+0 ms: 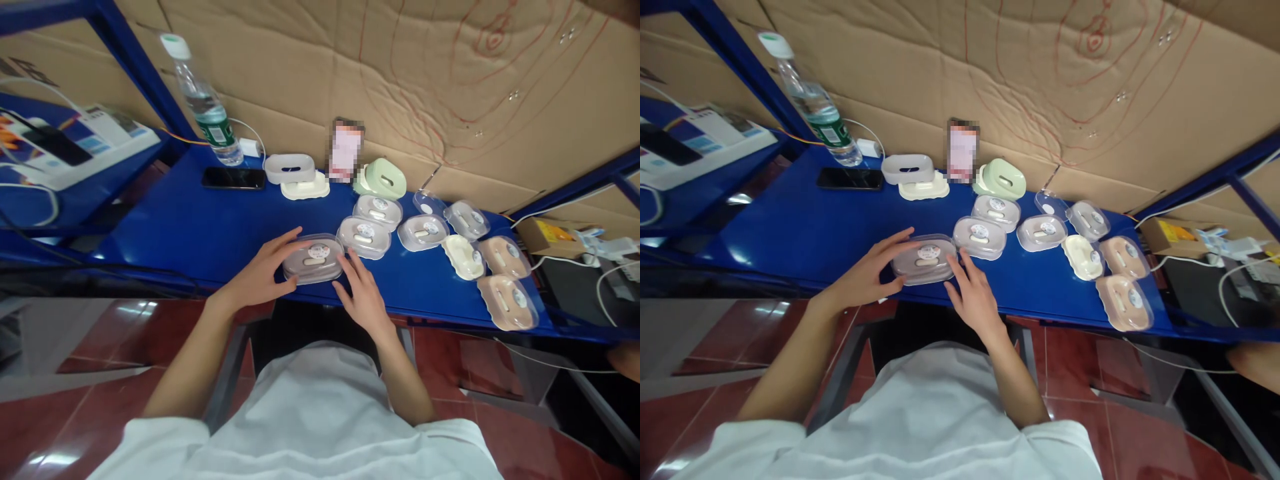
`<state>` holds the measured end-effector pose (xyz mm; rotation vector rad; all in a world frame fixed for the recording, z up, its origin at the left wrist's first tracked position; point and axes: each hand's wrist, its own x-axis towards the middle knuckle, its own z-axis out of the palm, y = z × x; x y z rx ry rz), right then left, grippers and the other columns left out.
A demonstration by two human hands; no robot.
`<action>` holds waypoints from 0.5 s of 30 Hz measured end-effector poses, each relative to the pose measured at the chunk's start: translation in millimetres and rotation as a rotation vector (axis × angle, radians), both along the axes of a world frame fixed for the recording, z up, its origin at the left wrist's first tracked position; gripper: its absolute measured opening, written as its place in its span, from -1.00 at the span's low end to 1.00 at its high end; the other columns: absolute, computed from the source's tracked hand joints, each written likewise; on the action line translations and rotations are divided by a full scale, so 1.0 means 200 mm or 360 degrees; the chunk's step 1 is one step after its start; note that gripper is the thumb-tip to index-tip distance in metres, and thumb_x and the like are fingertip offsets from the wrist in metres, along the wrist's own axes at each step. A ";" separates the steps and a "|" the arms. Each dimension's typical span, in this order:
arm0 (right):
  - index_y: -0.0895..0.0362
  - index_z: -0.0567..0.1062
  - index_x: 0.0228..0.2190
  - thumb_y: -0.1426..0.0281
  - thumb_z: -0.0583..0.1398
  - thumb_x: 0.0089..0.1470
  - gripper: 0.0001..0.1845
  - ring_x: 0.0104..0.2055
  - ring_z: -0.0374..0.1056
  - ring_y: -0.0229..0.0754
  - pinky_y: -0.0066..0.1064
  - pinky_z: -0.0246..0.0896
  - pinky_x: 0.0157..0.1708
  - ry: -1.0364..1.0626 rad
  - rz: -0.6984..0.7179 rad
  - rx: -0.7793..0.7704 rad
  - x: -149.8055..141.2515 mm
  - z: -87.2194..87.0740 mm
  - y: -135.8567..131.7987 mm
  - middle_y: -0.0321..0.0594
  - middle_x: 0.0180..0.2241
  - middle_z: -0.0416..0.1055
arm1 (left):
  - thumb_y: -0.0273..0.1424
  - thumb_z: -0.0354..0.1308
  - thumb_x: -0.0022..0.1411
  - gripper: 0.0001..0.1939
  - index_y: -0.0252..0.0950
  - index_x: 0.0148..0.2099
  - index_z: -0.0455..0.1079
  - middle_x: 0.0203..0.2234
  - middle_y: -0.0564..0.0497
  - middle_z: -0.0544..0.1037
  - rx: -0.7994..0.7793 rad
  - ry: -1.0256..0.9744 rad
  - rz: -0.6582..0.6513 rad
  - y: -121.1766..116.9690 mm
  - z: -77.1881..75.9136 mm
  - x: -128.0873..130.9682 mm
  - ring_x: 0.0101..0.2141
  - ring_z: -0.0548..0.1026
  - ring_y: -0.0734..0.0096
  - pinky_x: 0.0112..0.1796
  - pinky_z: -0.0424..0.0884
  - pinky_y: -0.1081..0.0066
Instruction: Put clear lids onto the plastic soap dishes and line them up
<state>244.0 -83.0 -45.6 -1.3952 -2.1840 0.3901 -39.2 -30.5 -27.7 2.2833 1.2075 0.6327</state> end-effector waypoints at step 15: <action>-0.08 0.36 0.39 0.31 0.07 0.50 -0.50 0.38 0.35 0.02 -0.02 0.34 0.34 0.0098 -0.0026 0.0199 0.02 -0.05 0.00 -0.08 0.37 0.36 | 0.11 0.20 0.40 -0.25 -0.06 0.48 0.26 0.54 -0.19 0.11 0.0339 -0.0018 0.0175 -0.08 -0.13 0.07 0.43 0.27 -0.10 0.35 0.32 -0.05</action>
